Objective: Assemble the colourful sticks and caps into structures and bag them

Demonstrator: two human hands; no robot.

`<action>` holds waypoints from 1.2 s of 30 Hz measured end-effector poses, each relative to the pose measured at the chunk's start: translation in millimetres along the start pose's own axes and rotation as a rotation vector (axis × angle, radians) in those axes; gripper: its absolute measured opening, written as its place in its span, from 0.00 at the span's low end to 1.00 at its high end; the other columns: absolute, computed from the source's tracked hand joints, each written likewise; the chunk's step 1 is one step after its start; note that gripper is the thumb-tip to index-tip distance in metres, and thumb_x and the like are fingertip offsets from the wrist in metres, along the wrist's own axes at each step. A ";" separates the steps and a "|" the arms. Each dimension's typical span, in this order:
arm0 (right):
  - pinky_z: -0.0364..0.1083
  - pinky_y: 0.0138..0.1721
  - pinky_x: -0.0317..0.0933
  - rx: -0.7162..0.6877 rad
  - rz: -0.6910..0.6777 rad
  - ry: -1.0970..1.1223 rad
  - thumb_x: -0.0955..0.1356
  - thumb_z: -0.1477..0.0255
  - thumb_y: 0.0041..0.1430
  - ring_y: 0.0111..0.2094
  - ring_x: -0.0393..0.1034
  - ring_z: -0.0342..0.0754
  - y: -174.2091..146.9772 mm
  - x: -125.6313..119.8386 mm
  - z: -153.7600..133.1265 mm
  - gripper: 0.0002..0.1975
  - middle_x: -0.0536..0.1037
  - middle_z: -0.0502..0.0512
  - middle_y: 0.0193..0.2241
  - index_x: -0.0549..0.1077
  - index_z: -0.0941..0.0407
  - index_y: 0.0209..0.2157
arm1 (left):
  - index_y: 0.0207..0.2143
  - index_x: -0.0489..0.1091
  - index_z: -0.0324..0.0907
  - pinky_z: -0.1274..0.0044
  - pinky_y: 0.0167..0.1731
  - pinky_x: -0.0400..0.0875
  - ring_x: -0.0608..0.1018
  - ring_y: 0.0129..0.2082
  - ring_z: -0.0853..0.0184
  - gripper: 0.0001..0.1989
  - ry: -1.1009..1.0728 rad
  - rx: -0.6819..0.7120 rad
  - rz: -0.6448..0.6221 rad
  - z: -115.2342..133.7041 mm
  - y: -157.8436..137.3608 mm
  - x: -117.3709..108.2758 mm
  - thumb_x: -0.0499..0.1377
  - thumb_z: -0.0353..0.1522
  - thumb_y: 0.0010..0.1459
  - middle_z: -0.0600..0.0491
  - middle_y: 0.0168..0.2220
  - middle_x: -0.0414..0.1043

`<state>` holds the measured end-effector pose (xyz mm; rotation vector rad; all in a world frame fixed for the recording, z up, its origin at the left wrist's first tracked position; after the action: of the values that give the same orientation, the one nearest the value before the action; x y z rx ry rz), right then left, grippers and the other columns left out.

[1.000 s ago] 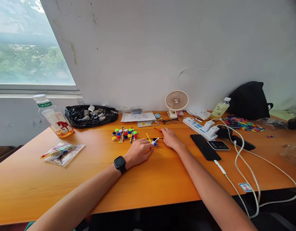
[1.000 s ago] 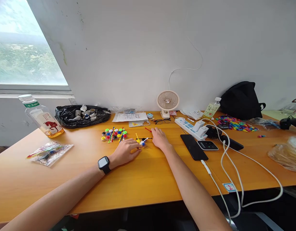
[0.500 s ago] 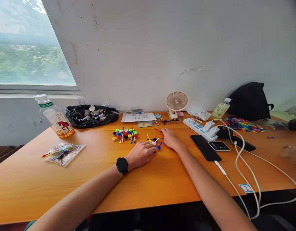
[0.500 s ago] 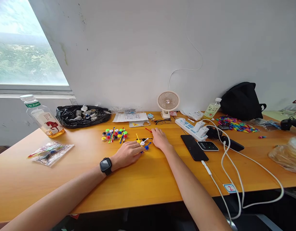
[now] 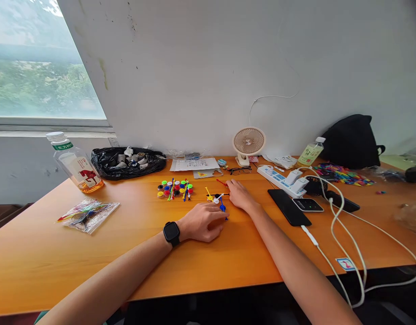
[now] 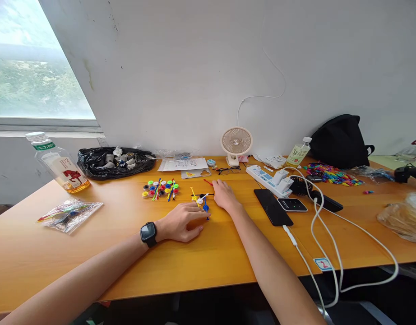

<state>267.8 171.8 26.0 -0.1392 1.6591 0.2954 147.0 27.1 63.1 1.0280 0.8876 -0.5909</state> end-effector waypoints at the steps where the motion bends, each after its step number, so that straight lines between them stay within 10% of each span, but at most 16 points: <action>1: 0.49 0.52 0.58 -0.003 0.003 0.002 0.61 0.86 0.64 0.54 0.67 0.55 0.2 0.2 0.1 0.20 0.73 0.63 0.53 0.69 0.58 0.54 | 0.56 0.73 0.44 0.69 0.47 0.74 0.80 0.43 0.58 0.20 0.001 0.002 -0.006 0.5 0.2 0.5 0.59 0.32 0.61 0.46 0.43 0.79; 24: 0.47 0.52 0.58 -0.001 0.009 0.002 0.61 0.84 0.66 0.54 0.68 0.54 -0.5 -2.3 1.3 0.20 0.74 0.64 0.52 0.71 0.58 0.56 | 0.57 0.72 0.43 0.65 0.48 0.71 0.75 0.47 0.55 0.20 0.138 -0.121 0.086 -21.0 -3.3 -15.4 0.62 0.41 0.66 0.45 0.51 0.75; 32: 0.47 0.50 0.58 0.017 0.005 0.058 0.60 0.85 0.66 0.53 0.68 0.55 -2.4 -6.0 3.4 0.21 0.74 0.65 0.50 0.72 0.59 0.56 | 0.44 0.75 0.45 0.64 0.47 0.66 0.73 0.45 0.55 0.08 0.239 -0.630 0.580 -106.2 -51.5 -92.9 0.56 0.33 0.69 0.48 0.44 0.77; 36: 0.47 0.47 0.58 0.026 0.013 0.059 0.60 0.84 0.67 0.51 0.69 0.55 -2.6 -7.6 4.0 0.18 0.74 0.65 0.49 0.72 0.59 0.54 | 0.43 0.74 0.44 0.65 0.45 0.65 0.72 0.42 0.56 0.07 0.284 -0.698 0.597 -134.3 -68.2 -103.6 0.56 0.32 0.68 0.49 0.41 0.78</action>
<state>273.2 169.8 32.9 -0.1184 1.7220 0.2817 -6.9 122.7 87.3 0.6783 0.8793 0.3666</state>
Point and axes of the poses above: each hand's wrist, its own y-axis towards the middle knuckle, its own x-axis out of the palm, z = x × y, the point moved 10 cm from there along y, towards the middle knuckle
